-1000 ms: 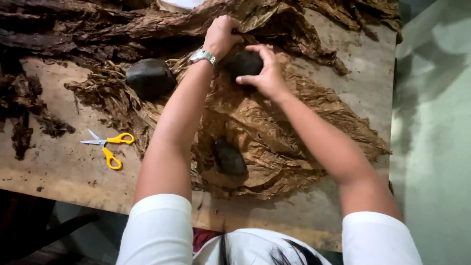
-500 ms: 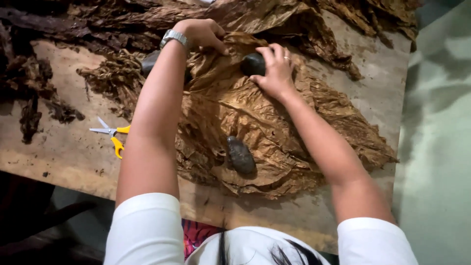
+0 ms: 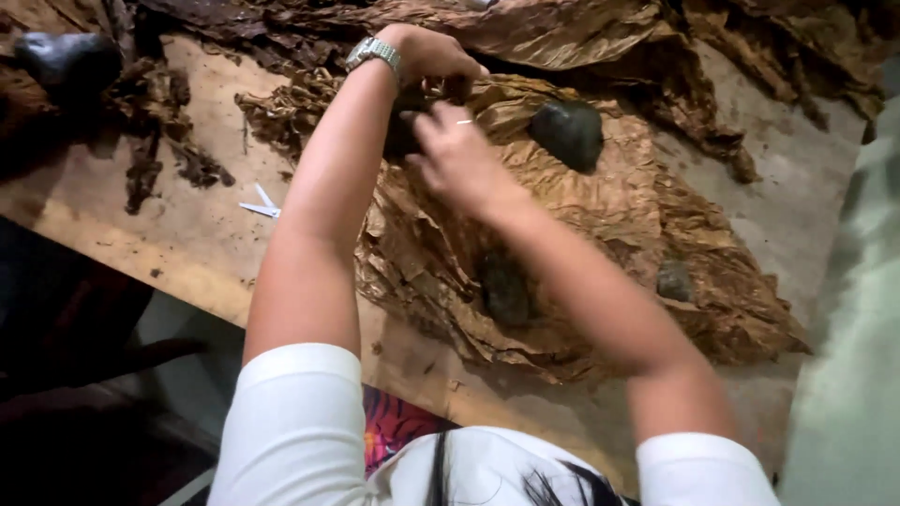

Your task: Trimming and preparing large dried leaves on a wooden table using scissors and stones as weights.

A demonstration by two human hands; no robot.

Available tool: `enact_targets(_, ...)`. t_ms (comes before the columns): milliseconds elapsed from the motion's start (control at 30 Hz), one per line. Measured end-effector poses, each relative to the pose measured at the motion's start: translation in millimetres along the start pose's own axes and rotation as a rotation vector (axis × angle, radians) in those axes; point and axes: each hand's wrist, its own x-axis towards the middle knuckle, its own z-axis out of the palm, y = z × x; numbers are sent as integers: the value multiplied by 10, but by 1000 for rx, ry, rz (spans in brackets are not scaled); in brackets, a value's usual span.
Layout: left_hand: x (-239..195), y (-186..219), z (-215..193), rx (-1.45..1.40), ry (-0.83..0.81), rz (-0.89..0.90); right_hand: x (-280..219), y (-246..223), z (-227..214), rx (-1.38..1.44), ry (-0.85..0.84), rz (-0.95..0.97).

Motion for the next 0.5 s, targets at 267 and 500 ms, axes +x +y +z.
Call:
enact_targets(267,172,-262,37,135,49,105,687,87,563,80,-106,241)
enact_targets(500,-230,-50,-32,113,-2,46,595,-288,522,-58,-154,310)
